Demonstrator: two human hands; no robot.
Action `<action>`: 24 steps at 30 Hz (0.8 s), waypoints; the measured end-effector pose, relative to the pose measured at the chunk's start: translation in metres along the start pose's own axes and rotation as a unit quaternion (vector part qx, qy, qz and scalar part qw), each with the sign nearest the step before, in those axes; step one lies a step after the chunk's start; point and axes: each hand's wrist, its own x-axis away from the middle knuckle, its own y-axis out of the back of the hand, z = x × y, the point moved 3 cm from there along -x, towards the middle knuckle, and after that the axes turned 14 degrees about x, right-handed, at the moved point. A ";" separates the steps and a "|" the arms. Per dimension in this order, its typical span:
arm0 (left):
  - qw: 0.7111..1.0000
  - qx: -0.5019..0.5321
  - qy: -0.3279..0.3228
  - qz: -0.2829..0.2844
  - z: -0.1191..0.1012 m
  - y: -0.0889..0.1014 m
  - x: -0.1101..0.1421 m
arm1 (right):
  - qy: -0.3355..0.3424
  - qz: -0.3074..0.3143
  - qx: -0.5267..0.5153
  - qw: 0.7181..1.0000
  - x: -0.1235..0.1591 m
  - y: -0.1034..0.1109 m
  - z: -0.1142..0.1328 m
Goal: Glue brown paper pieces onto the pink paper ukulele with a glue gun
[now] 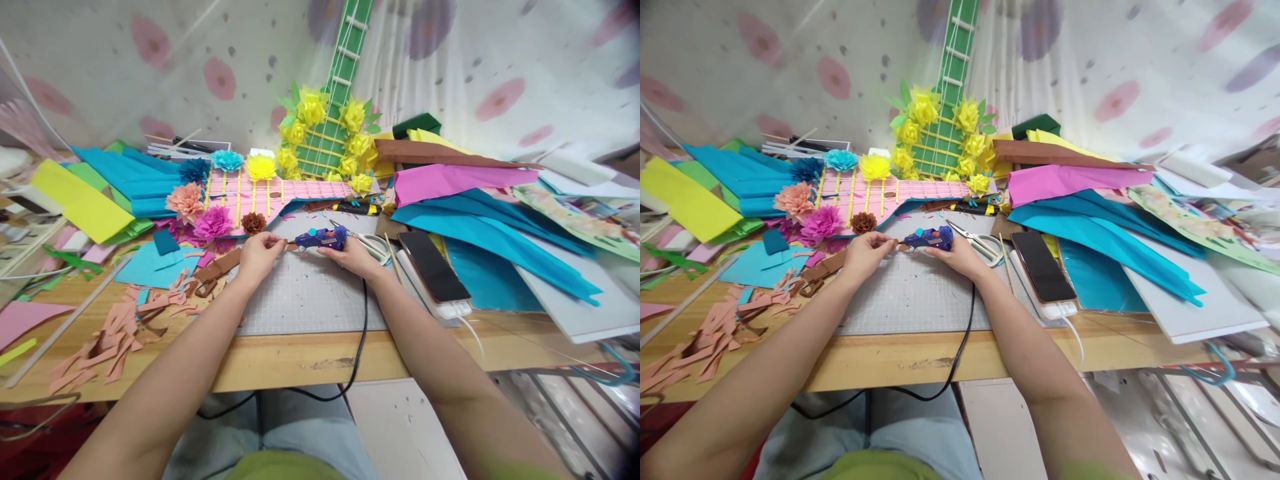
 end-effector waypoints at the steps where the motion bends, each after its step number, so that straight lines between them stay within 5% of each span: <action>1: 1.000 0.002 -0.002 -0.001 0.001 0.000 -0.001 | 0.002 0.000 0.001 1.000 0.000 0.000 0.000; 7: 0.995 0.098 -0.004 0.022 0.005 -0.003 -0.004 | 0.007 -0.008 0.006 1.000 -0.003 0.001 -0.005; 14: 0.954 0.280 0.104 0.037 -0.005 -0.011 0.006 | -0.121 -0.131 0.021 0.984 -0.010 0.004 -0.018; 20: 0.911 0.381 0.156 0.022 -0.009 -0.016 0.011 | -0.157 -0.140 0.073 0.975 -0.016 0.002 -0.012; 24: 0.890 0.425 0.165 0.004 -0.011 -0.018 0.011 | -0.090 -0.273 0.092 0.953 -0.005 0.012 0.000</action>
